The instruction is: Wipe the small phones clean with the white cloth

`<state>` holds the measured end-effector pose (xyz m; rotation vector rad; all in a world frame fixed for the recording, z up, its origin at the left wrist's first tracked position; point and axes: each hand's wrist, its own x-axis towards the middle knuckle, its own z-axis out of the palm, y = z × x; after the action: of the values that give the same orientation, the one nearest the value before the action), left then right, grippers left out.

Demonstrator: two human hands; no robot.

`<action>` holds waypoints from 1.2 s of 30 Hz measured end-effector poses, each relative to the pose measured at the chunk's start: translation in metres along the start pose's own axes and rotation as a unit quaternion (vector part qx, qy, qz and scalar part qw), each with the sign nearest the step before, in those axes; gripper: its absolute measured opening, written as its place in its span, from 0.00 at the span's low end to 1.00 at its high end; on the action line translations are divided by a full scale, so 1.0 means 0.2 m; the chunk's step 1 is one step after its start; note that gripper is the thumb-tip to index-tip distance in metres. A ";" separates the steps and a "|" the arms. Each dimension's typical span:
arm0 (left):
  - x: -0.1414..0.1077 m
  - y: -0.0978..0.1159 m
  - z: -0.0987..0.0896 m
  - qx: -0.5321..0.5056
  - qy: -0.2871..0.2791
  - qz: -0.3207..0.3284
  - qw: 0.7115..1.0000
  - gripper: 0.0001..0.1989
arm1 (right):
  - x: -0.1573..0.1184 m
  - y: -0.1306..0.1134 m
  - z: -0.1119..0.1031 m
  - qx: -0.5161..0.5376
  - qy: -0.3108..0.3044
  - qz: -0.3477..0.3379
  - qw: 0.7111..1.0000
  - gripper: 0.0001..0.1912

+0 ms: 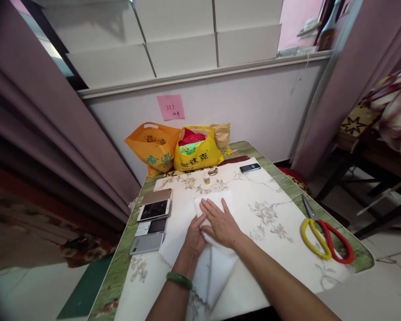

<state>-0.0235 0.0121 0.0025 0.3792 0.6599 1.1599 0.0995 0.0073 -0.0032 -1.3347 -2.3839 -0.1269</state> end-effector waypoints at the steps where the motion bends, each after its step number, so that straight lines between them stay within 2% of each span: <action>1: 0.00 0.00 0.00 0.000 -0.003 -0.004 1.000 0.18 | 0.00 0.00 0.00 -0.005 0.005 0.002 1.000 0.36; 8: 0.00 0.01 0.03 -0.029 -0.036 -0.015 0.999 0.20 | 0.05 0.00 -0.01 -0.015 0.021 0.026 0.999 0.35; 12: -0.01 0.02 0.03 -0.048 -0.045 -0.043 0.997 0.24 | 0.04 -0.01 -0.01 -0.007 0.025 0.058 0.998 0.35; 18: -0.01 0.03 0.01 -0.045 0.051 -0.068 0.995 0.30 | -0.01 -0.05 -0.01 0.020 -0.004 0.069 0.997 0.33; 20: -0.01 0.02 0.00 -0.044 0.039 -0.055 0.997 0.28 | -0.03 -0.06 -0.01 0.042 -0.017 0.059 0.997 0.33; 24: 0.01 0.00 -0.02 -0.030 -0.002 -0.039 0.999 0.19 | -0.05 -0.04 -0.03 0.138 -0.043 0.051 0.988 0.31; 26: 0.02 0.00 -0.02 -0.027 -0.011 -0.058 0.998 0.18 | -0.06 -0.02 -0.05 0.194 -0.021 0.084 0.977 0.27; 29: 0.02 0.00 -0.03 -0.049 -0.015 -0.089 0.995 0.19 | -0.06 -0.01 -0.08 0.214 0.088 0.133 0.964 0.22; 31: 0.02 0.01 -0.03 -0.061 -0.011 -0.099 0.993 0.20 | -0.07 -0.02 -0.09 0.199 0.131 0.103 0.966 0.19; 34: 0.03 0.01 -0.02 -0.069 -0.002 -0.112 0.991 0.21 | -0.09 -0.06 -0.07 0.180 0.107 0.019 0.978 0.19; 36: 0.03 0.02 -0.01 -0.082 0.001 -0.110 0.991 0.21 | -0.09 -0.09 -0.06 0.163 0.089 -0.001 0.983 0.21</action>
<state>-0.0261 0.0179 0.0010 0.1614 0.5872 0.9962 0.0974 -0.0199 0.0020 -1.1176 -2.1452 0.1338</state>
